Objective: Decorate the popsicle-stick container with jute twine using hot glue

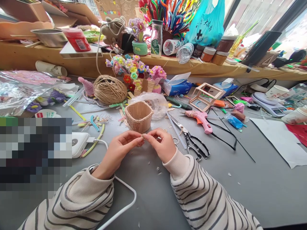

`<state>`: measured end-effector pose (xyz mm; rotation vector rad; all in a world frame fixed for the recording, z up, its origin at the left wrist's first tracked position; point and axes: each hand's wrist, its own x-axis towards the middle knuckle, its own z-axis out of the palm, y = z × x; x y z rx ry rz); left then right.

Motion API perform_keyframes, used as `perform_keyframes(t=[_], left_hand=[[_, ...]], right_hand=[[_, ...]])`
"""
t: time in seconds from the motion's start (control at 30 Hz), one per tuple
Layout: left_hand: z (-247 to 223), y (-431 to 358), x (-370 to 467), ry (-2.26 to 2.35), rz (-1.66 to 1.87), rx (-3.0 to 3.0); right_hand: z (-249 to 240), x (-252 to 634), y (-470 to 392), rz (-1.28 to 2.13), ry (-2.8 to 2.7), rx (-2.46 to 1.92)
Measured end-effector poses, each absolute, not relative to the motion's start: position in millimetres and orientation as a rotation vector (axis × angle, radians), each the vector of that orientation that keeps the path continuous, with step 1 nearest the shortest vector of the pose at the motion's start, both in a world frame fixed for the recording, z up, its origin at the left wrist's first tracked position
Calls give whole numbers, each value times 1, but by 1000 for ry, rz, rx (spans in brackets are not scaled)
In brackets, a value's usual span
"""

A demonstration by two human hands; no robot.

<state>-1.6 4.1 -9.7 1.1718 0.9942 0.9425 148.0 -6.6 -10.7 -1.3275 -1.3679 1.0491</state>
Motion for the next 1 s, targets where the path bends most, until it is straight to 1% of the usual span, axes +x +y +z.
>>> perform_keyframes(t=[0.13,0.37,0.53,0.73,0.9,1.0], left_hand=[[-8,5,-2,981,941,1123],[-7,4,-1,976,932,1118],[-6,4,-2,999,901,1143],[-9,5,-3,1038,932,1198],[-9,5,-4,1055,994,1200],[-6,7,-8,1066,1072,1303]], right_hand=[[-11,149,-6,1129,-1318,-1295],[-9,150,-5,1099,-1343,-1323],[-9,149,-6,1159,-1334,-1306],[-10,151,-6,1077,-1421,-1296],[1,164,-4,1046,-1369,-1354],[7,187,0,883,-1341,-1428]])
